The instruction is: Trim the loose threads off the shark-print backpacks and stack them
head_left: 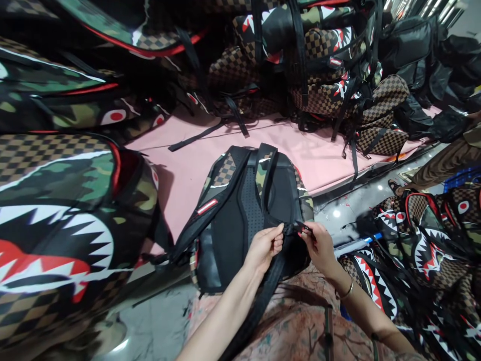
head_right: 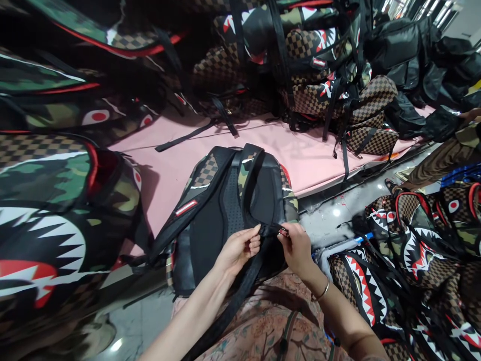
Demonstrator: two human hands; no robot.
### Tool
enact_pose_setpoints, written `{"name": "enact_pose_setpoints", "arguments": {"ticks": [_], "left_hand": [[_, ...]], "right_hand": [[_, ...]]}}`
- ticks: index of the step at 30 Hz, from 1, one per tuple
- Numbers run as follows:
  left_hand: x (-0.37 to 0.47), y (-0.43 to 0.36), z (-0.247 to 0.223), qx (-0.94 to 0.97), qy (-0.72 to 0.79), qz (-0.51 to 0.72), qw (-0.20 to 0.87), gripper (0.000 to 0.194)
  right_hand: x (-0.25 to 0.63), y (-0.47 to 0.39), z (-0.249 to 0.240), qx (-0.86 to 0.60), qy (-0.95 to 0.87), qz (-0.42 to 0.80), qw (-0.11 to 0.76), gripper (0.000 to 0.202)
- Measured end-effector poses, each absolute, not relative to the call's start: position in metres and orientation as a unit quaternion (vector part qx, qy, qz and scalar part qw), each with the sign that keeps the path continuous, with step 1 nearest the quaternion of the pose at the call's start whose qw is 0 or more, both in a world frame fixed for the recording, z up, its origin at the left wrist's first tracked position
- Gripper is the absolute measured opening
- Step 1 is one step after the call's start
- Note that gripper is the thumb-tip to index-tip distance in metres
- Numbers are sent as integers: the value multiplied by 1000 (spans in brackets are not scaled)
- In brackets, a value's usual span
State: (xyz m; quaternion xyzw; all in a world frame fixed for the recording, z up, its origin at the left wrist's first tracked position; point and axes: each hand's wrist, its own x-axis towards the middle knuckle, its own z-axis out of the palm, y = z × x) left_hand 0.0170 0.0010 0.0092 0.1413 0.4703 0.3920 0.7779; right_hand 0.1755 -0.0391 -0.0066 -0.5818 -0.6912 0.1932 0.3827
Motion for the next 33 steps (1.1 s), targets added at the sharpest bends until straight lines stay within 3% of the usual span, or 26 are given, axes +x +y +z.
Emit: {"name": "enact_pose_setpoints", "arguments": {"ticks": [6,12,26,33], "left_hand": [[17,1,9,101,449,393,796,35],[17,0,8,85,433,397,805,32],[16,-2,9,105,431,394,805,32],[16,-4,12,145,449,414,778,38]], "right_hand": [[183,-45,-15,-545,-762,64,344,26],[180,-43,-15,-547,-771,30,325,26],[179,-38,-12,-552,-770,85,309,26],[179,-37,-9,-552,-689,205,421,22]]}}
